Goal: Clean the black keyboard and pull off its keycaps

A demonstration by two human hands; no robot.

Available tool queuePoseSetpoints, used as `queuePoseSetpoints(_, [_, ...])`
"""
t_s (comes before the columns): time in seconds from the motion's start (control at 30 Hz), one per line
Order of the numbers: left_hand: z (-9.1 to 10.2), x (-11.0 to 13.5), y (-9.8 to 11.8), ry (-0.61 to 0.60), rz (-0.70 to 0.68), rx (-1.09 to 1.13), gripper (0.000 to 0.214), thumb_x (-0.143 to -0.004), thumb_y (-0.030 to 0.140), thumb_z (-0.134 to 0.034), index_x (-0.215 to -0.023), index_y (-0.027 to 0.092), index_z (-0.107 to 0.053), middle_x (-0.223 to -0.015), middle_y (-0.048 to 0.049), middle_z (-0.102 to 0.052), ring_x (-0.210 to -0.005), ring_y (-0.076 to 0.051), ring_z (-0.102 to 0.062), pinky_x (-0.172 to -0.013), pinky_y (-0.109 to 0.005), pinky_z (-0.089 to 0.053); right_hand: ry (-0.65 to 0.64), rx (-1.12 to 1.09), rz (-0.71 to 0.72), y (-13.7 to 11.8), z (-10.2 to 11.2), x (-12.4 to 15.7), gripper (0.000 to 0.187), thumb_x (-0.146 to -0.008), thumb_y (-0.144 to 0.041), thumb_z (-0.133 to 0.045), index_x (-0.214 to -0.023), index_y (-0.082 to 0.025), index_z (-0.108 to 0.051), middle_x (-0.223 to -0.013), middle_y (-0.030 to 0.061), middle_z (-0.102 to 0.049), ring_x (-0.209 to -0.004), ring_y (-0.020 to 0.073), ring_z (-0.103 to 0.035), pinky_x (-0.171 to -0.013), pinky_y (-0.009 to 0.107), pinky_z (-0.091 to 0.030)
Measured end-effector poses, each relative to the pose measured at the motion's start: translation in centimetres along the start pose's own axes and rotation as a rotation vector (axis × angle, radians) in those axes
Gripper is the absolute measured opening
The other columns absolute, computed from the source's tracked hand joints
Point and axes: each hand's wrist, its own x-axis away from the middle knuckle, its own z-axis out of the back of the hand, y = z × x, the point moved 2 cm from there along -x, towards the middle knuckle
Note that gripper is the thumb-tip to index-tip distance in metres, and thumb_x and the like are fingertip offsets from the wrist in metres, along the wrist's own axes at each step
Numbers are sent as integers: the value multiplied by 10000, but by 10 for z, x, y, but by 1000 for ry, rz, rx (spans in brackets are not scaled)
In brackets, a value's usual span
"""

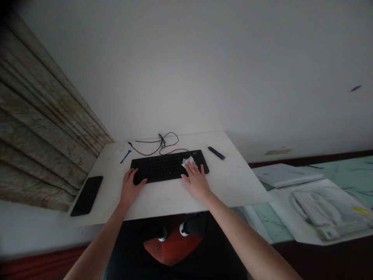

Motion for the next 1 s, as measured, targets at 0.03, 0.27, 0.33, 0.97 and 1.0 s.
queuePoseSetpoints(0.03, [0, 0, 0, 5, 3, 10, 587, -829, 437, -706, -1357, 229, -552, -1451, -117, -474, -1385, -299, -449, -1197, -495, -362, -4, -11, -5, -10, 0, -11, 660, -1045, -518, -184, -1546, -144, -395, -1606, 123, -368, -1535, 285, -190, -1215, 597, -99])
queuePoseSetpoints(0.27, [5, 0, -7, 140, 76, 59, 407, -907, 298, -578, -1298, 183, -592, -1400, -144, -523, -1346, -280, -499, -1187, -488, -378, -41, -77, 55, -79, -12, -80, 679, -1045, -552, -156, -1532, -157, -416, -1602, 130, -375, -1532, 300, -197, -1204, 631, -97])
queuePoseSetpoints(0.33, [6, -1, -11, 184, 100, 92, 352, -925, 246, -517, -1254, 172, -617, -1325, -144, -589, -1290, -266, -550, -1164, -479, -409, -61, -97, 111, -101, -17, -91, 677, -1045, -556, -153, -1530, -165, -418, -1603, 124, -373, -1533, 298, -195, -1206, 629, -96])
queuePoseSetpoints(0.97, [6, -2, -29, 134, 271, 334, 348, -927, 207, -475, -1243, 187, -617, -1207, -105, -698, -1124, -221, -670, -1047, -441, -526, -113, -97, 296, -172, -23, -121, 625, -1056, -534, -198, -1503, -175, -446, -1580, 136, -414, -1507, 300, -271, -1202, 611, -140])
queuePoseSetpoints(1.0, [7, -3, -30, 100, 263, 342, 358, -923, 223, -495, -1260, 179, -608, -1219, -112, -693, -1123, -222, -671, -1043, -435, -529, -109, -90, 269, -162, -21, -119, 619, -1056, -532, -204, -1504, -180, -446, -1577, 135, -418, -1506, 300, -273, -1201, 610, -142])
